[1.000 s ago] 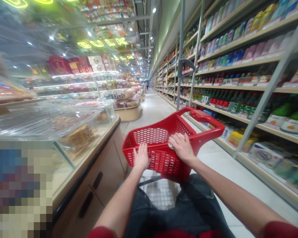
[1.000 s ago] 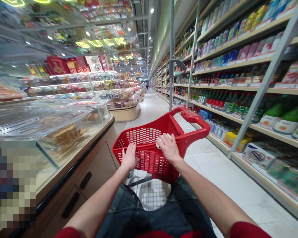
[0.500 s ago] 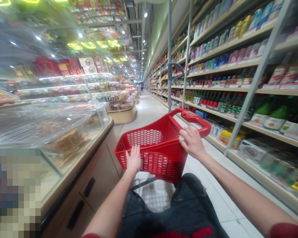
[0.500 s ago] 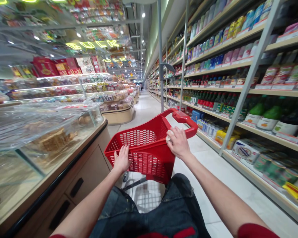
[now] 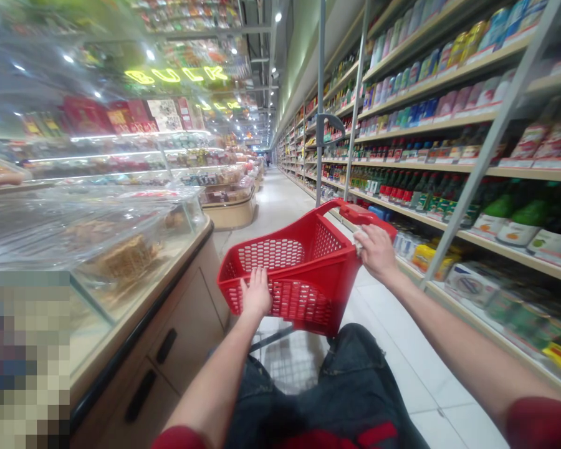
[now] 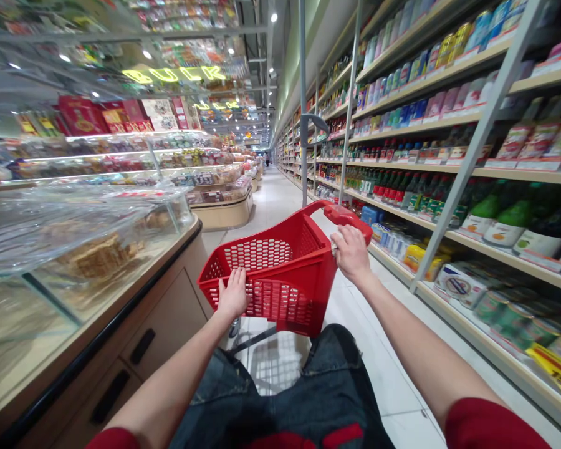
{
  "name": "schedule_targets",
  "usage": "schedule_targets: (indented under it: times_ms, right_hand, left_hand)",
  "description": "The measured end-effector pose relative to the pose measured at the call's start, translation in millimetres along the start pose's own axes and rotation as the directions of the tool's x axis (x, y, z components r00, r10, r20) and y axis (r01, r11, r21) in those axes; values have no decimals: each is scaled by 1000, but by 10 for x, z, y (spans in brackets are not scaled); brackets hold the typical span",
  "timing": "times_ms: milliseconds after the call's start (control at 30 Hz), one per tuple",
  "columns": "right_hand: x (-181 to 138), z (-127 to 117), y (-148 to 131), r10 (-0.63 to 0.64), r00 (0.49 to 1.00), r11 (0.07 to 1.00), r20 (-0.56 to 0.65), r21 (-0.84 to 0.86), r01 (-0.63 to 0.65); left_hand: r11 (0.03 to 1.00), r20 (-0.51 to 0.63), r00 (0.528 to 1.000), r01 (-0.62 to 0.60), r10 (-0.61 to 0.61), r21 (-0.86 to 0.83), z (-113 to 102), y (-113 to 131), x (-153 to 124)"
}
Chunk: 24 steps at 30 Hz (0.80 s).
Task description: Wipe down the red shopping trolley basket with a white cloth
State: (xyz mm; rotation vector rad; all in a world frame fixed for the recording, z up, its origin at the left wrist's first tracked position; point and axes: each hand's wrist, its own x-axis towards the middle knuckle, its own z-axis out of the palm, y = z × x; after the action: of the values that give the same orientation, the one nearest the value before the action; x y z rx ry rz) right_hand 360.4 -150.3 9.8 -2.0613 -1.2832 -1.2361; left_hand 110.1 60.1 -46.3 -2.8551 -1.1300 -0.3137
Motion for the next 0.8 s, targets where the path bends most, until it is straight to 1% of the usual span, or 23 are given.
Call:
schedule_targets:
  times_ms: [133,200,267,367,433,500,533,600,700,767,800]
  right_hand:
    - [25,63,-392,-72,988,997,138,21,69]
    - [27,83,-492,-85,981,996,173,9,84]
    - [29,94,-450,-83,978,996,190,-20,88]
    - [26,90,-195,-89,978,992,186,-68,103]
    - [13,81,-9,-78,985,991,153,-93,93]
    - [-12,80,97,-39,994,993,103,-107,50]
    - [-28,84,105,-19,997,994,78,-108,27]
    - [-58,106,32,-14,998,996,55,-91,19]
    - [-55,157,-197,-36,997,997,74,-67,41]
    - [-1,188,-298,-7,996,998,92,-69,13]
    - [37,199,-304,17,995,998,99,-69,-10]
  left_hand:
    - [1000,7,1000,5,-5,-5,12,10,19]
    - [1000,18,1000,5,-5,1,4,6,24]
    - [1000,27,1000,5,-6,8,-5,4,23]
    - [1000,23,1000,-2,1,9,-3,17,8]
    - [1000,12,1000,-8,8,0,9,37,-3]
    - [1000,7,1000,-7,7,-12,21,61,-9]
    - [1000,7,1000,-4,4,-17,24,73,-9]
    - [1000,15,1000,4,-3,-16,23,91,-5]
    - [1000,37,999,12,-12,13,6,99,1]
    - [999,47,999,10,-11,32,-2,92,3]
    - [999,49,999,6,-8,38,-2,86,3]
